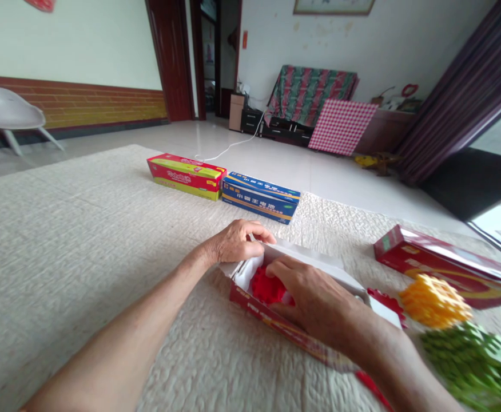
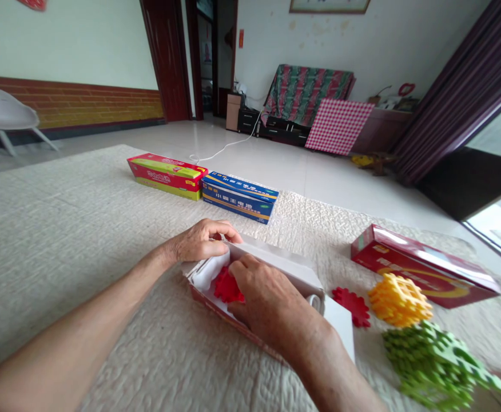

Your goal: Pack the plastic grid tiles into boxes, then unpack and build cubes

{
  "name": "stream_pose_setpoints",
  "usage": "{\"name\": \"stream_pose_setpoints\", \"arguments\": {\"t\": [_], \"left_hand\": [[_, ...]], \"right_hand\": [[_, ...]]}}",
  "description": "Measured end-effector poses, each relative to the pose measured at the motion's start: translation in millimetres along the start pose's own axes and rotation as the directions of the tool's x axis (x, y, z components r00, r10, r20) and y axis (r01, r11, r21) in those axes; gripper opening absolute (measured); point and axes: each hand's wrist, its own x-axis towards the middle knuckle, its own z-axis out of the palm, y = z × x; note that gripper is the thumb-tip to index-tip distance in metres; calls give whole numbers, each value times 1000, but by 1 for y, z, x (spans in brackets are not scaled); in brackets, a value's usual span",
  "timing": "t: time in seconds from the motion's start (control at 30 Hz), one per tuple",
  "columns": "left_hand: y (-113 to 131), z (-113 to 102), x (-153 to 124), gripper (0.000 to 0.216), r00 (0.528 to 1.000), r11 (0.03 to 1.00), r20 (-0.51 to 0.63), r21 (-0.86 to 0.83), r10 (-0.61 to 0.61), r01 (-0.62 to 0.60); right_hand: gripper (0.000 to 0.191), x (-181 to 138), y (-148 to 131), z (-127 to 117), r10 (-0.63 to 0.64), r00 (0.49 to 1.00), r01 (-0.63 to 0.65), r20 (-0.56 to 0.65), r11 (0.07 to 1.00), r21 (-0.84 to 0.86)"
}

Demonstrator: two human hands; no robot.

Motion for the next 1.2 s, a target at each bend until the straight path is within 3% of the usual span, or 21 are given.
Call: {"name": "stream_pose_setpoints", "arguments": {"t": [0.27, 0.4, 0.47, 0.57, 0.67, 0.77, 0.97, 1.2], "left_hand": [[2, 0, 0, 29, 1000, 1000, 1, 8, -10, 10], [-1, 1, 1, 29, 1000, 1000, -5, 22, -7, 7], [-1, 1, 1, 30, 1000, 999, -5, 32, -4, 4], [0, 1, 0, 29, 1000, 999, 4, 41, -4, 4], [0, 0, -1, 28, 1000, 999, 17, 51, -5, 4], [-1, 0, -2, 29, 1000, 996, 20, 86, 7, -9], [-1, 1, -3, 30, 1000, 993, 10, 118, 2, -3], [2, 1, -3, 31, 1000, 990, 4, 140, -2, 2]], "right_hand": [[14, -4, 2, -9, 23, 999, -21, -44, 999, 39], [20, -25, 7, -38, 63, 970, -44, -235, 995, 86], [18, -41, 9, -54, 96, 917, -79, -388, 995, 61], [15, -70, 11, -68, 151, 781, -178, -606, 984, 15], [15, -101, 14, -72, 218, 659, -278, -720, 960, 36], [14, -131, 17, -73, 290, 601, -343, -745, 935, 87], [14, -179, 16, -70, 389, 541, -434, -746, 889, 149], [11, -191, 34, -47, 473, 589, -460, -656, 863, 209]]}}
